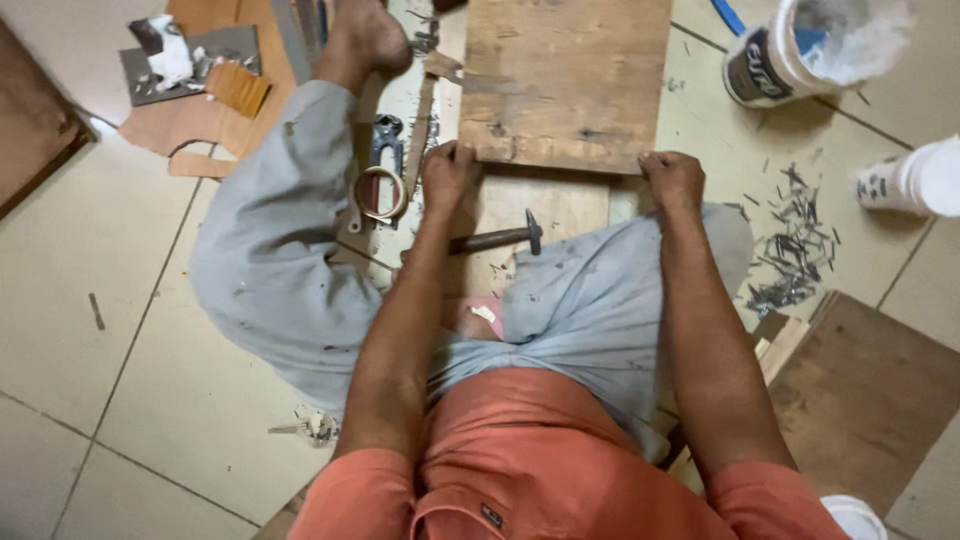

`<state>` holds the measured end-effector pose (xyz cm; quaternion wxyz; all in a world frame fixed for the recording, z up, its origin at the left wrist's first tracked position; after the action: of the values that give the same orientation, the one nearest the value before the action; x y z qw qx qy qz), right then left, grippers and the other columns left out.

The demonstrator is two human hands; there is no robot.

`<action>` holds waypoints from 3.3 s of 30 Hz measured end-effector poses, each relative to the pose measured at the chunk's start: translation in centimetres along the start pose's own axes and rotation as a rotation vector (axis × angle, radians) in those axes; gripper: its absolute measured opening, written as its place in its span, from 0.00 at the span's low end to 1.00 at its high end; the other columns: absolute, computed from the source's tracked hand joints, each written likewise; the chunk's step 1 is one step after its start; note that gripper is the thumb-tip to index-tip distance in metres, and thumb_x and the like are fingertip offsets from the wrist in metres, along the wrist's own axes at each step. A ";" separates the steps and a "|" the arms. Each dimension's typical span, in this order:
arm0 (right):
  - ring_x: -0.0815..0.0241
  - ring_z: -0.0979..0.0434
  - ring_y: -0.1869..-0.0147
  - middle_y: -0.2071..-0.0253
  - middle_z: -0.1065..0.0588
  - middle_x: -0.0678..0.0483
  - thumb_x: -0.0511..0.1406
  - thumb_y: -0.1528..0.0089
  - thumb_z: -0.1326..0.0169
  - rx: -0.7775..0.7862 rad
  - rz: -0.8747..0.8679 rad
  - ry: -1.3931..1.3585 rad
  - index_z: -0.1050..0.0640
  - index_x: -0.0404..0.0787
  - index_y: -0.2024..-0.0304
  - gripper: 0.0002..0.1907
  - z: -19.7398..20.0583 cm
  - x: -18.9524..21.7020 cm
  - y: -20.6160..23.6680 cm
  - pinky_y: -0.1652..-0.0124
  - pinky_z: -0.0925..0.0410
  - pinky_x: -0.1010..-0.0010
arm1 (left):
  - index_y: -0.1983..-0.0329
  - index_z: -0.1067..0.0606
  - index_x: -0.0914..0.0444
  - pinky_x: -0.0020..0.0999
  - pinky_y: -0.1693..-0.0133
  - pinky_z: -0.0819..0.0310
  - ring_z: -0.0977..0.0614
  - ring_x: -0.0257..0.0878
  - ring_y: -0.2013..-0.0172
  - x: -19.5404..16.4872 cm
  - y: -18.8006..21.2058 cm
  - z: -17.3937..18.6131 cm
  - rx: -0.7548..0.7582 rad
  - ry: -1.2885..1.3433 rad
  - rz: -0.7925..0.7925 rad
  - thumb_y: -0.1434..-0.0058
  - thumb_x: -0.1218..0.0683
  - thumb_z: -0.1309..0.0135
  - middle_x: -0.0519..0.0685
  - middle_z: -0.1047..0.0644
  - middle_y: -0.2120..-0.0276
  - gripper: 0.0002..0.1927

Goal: The person sits on the floor and uses a hammer to drive nails into small wooden strips, attaching them to a larger plywood board. The person repeatedly picks up nails, positions the strips, and hammers them into place.

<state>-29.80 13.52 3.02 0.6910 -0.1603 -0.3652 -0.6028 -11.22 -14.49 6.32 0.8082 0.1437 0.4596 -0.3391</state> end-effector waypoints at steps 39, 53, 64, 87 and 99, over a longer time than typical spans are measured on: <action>0.65 0.26 0.73 0.73 0.22 0.54 0.40 0.35 0.37 0.100 -0.043 0.042 0.17 0.36 0.67 0.13 -1.0 2.7 0.5 0.70 0.33 0.72 | 0.32 0.32 0.61 0.34 0.57 0.22 0.19 0.39 0.58 1.9 1.7 -1.3 -0.153 1.058 0.551 0.35 0.58 0.41 0.50 0.19 0.53 0.27; 0.67 0.20 0.69 0.69 0.20 0.56 0.39 0.36 0.37 0.126 -0.169 -0.202 0.17 0.36 0.59 0.11 -0.8 3.3 0.6 0.71 0.29 0.76 | 0.30 0.33 0.55 0.39 0.58 0.31 0.19 0.35 0.57 2.5 4.1 -5.0 -0.138 1.659 0.750 0.33 0.60 0.52 0.41 0.22 0.50 0.26; 0.62 0.24 0.72 0.70 0.21 0.49 0.39 0.32 0.42 0.167 -0.185 -0.119 0.19 0.35 0.59 0.12 -1.3 3.9 0.6 0.72 0.30 0.72 | 0.31 0.32 0.54 0.35 0.61 0.31 0.22 0.31 0.61 2.1 3.8 -5.4 -0.253 1.641 0.803 0.37 0.54 0.40 0.37 0.22 0.54 0.30; 0.62 0.19 0.69 0.69 0.22 0.54 0.37 0.34 0.41 0.157 -0.295 -0.268 0.20 0.35 0.57 0.10 -2.5 3.5 0.3 0.69 0.24 0.72 | 0.39 0.26 0.54 0.26 0.66 0.32 0.26 0.31 0.65 3.0 3.1 -6.2 -0.337 1.638 0.757 0.43 0.59 0.34 0.39 0.26 0.63 0.28; 0.62 0.20 0.70 0.69 0.23 0.54 0.37 0.33 0.40 0.169 -0.286 -0.291 0.21 0.35 0.56 0.11 -2.5 3.1 -0.2 0.70 0.25 0.72 | 0.43 0.25 0.55 0.24 0.68 0.31 0.25 0.30 0.67 3.3 2.8 -6.2 -0.301 1.636 0.725 0.42 0.61 0.35 0.40 0.26 0.65 0.23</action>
<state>-29.14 9.59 3.39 0.5493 -0.1337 -0.5292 -0.6327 -12.12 -10.44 -0.05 0.2969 0.3684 0.8561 0.2078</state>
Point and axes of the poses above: each hand's wrist, its own y-axis away from the middle knuckle, its own z-axis out of the back of the hand, x = y × z, the point moved 1 cm from there along -y, towards the middle knuckle
